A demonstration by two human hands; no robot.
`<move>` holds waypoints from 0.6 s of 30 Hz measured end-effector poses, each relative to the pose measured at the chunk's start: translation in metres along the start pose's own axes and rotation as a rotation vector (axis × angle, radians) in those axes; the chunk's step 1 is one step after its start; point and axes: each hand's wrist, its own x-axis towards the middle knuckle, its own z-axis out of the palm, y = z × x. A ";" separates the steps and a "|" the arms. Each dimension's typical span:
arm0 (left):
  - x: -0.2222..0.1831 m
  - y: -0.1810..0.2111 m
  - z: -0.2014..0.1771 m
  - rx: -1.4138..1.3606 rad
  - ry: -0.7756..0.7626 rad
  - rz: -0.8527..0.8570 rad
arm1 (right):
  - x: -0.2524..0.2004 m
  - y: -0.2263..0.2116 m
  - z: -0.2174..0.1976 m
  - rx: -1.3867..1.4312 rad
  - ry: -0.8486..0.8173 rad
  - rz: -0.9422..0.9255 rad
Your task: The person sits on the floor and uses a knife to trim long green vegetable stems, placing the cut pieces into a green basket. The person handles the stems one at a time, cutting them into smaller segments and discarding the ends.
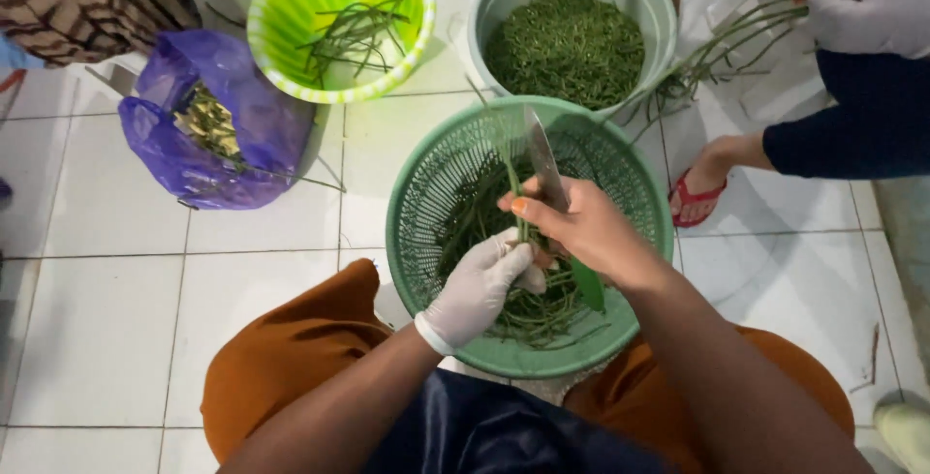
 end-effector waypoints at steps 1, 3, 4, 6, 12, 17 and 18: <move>0.002 0.000 -0.004 0.002 0.001 0.008 | 0.002 0.002 0.002 -0.003 -0.001 -0.007; 0.005 -0.002 -0.011 -0.028 -0.012 0.099 | 0.005 0.007 0.006 0.004 0.081 0.001; 0.004 0.005 -0.012 -0.030 -0.011 0.101 | 0.006 0.017 0.005 0.002 0.079 0.000; 0.003 0.019 -0.017 -0.141 0.013 0.220 | 0.010 0.038 0.004 -0.090 0.080 -0.035; 0.001 0.059 -0.015 -0.292 0.082 0.155 | 0.009 0.048 0.022 -0.252 0.049 -0.209; 0.008 0.054 -0.019 -0.299 0.097 0.150 | -0.010 0.004 0.031 -0.429 0.008 -0.203; 0.010 0.052 -0.021 -0.307 0.078 0.177 | -0.013 -0.003 0.032 -0.469 0.006 -0.190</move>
